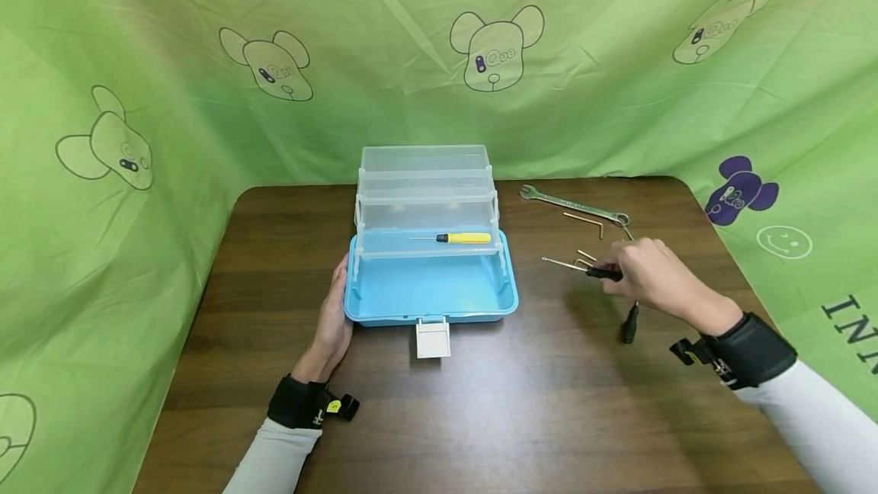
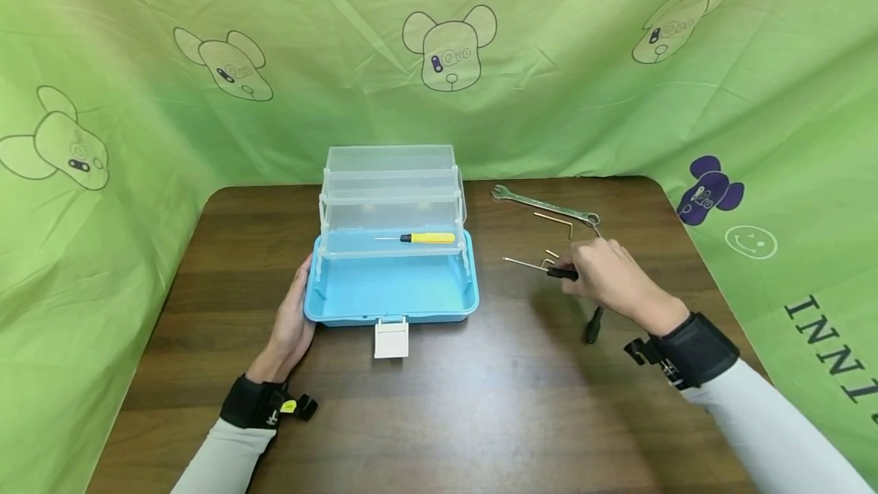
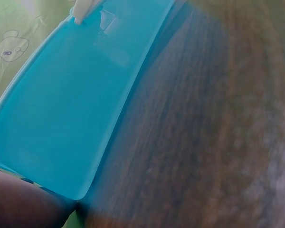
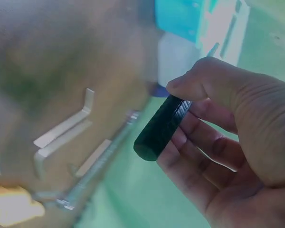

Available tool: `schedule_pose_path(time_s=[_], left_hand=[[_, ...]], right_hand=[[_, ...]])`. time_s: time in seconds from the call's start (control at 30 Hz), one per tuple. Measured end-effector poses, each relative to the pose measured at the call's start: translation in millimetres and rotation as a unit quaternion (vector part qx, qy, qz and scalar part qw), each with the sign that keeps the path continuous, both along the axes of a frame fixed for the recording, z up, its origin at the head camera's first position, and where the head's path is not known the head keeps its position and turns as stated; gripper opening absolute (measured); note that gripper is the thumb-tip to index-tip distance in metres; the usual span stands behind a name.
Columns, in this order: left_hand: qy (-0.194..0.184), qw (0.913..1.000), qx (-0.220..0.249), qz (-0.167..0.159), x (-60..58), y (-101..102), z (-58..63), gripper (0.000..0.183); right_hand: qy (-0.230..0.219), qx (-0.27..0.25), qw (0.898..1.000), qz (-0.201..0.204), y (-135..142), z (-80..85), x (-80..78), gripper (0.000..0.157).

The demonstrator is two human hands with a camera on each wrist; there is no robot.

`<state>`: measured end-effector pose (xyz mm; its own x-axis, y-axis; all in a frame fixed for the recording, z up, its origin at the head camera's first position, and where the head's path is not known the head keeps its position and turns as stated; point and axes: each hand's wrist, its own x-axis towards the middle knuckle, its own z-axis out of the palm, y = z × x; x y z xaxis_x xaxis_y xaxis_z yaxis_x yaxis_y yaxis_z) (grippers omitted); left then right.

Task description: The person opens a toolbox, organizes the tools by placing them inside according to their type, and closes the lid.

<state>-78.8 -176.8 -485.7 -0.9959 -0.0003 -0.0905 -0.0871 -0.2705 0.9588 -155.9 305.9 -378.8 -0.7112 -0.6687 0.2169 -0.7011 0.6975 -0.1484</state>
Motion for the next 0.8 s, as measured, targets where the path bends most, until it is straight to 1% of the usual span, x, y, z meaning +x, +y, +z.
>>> schedule_pose_path(time_s=[0.13,0.27,0.43,0.6,0.8], left_hand=[[-0.003,1.0,0.002,-0.001,0.7,0,0.3,0.06],[0.001,1.0,0.0,-0.003,0.6,0,0.2,0.061],[0.002,1.0,0.0,-0.001,0.4,-1,0.1,0.06],[0.0,1.0,-0.005,-0.004,0.9,-1,0.3,0.06],[-0.003,0.9999,-0.012,-0.003,0.1,-1,1.0,0.06]], right_hand=[[0.03,0.003,0.999,0.031,-6,22.5,-12.0,0.023],[0.032,0.003,0.999,0.044,-12,44.4,-22.3,0.02],[0.036,0.017,0.998,0.052,-21,68.7,-35.0,0.02],[0.041,0.032,0.997,0.062,-31,85.7,-47.2,0.022],[0.035,0.043,0.996,0.066,-45,99.3,-60.0,0.021]])
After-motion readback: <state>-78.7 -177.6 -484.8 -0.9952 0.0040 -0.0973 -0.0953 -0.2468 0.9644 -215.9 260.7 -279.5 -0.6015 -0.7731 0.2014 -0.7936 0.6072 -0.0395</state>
